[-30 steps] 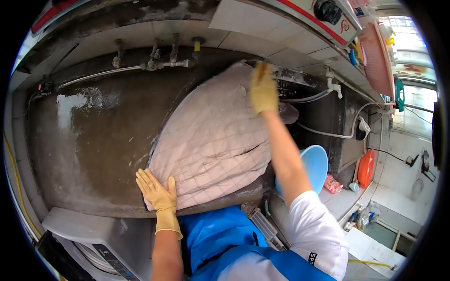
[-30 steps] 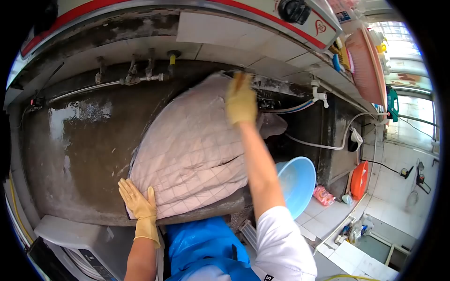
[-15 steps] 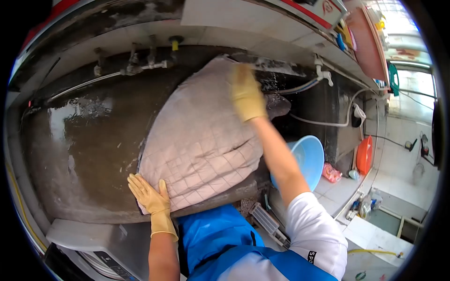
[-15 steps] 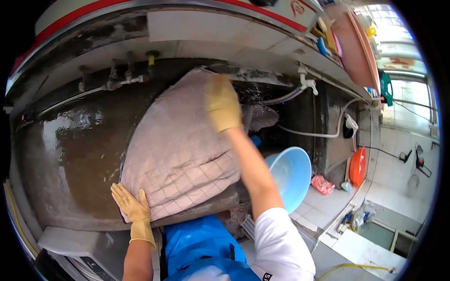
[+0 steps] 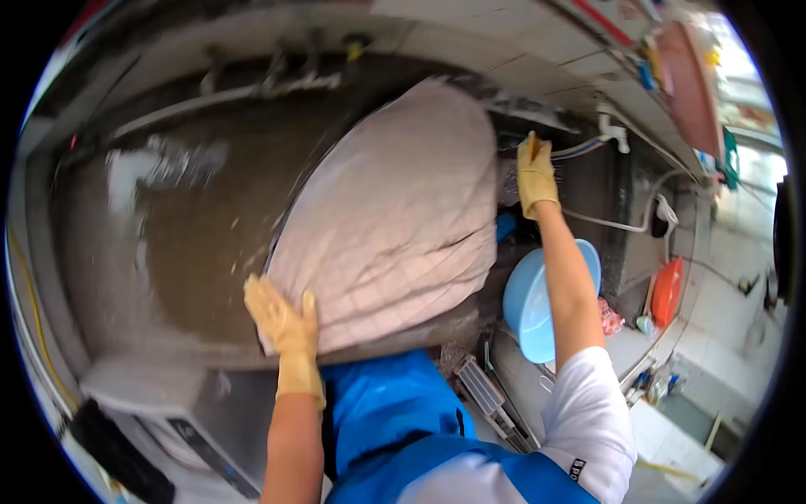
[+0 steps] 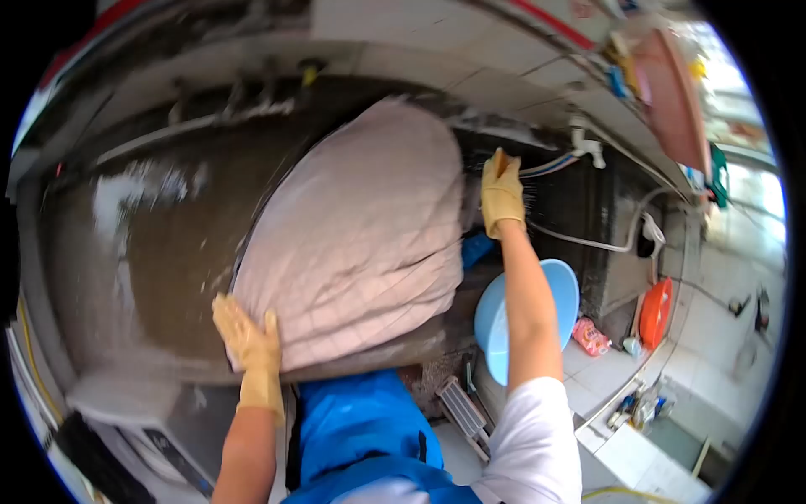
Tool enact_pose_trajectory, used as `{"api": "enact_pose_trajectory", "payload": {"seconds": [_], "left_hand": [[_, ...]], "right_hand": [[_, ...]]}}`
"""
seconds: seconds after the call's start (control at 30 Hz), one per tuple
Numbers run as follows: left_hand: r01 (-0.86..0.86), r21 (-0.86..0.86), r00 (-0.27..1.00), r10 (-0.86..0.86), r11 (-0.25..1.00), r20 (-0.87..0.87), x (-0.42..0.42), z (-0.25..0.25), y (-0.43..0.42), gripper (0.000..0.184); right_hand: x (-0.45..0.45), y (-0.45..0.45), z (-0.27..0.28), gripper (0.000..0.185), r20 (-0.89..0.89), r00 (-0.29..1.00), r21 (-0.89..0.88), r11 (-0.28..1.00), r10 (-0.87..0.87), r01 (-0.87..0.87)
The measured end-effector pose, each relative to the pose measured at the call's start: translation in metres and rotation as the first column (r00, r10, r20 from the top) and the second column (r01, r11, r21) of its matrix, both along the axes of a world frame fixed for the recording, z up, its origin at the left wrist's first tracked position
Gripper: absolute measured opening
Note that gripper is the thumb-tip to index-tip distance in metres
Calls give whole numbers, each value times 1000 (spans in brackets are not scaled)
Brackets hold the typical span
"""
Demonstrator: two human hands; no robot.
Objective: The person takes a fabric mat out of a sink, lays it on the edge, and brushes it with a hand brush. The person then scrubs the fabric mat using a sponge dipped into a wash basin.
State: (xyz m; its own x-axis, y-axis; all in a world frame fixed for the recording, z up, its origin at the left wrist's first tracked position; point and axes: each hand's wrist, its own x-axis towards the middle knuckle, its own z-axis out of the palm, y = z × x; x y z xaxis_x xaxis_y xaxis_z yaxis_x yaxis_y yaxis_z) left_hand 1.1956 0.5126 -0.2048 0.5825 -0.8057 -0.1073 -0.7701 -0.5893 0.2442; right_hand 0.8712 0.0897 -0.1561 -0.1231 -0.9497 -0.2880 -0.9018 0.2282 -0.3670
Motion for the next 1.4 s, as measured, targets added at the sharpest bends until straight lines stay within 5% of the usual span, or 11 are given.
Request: {"api": "enact_pose_trajectory", "payload": {"seconds": [0.07,0.17,0.23,0.43,0.47,0.67,0.93,1.03,1.13,1.27,1.4], "left_hand": [[18,-63,999,-15,998,43,0,-7,3,91],[-5,-83,998,11,997,66,1,-8,2,92],[3,-203,1000,3,979,29,2,-7,2,83],[-380,-484,899,191,788,-395,48,15,37,38],[-322,-449,944,246,834,-221,58,20,47,27],[-270,-120,955,250,955,-159,54,15,79,38],[-398,-180,897,341,900,-279,70,3,81,38],[-348,-112,931,330,931,-155,67,-2,77,37],[-343,-170,933,313,924,-178,68,-7,80,33],[-213,-119,974,201,970,-103,72,-16,88,31],[-247,-194,961,214,949,-175,71,-11,86,27]], "right_hand": [[23,32,-8,74,31,955,-165,944,295,-286],[69,71,-19,74,-441,539,-223,494,718,-840],[151,122,36,72,127,827,-101,837,547,-538],[203,159,4,71,-110,578,25,584,808,-812],[202,157,-7,71,-74,579,-53,576,812,-816],[199,155,-25,66,-57,554,-203,534,830,-821],[210,188,-6,60,-48,644,-251,615,764,-748],[230,232,6,53,-375,238,-283,134,896,-950],[287,325,25,40,209,363,-140,395,908,-908],[288,328,-8,48,193,101,-157,132,976,-979],[260,246,-20,54,-388,127,-153,72,913,-986]]}}
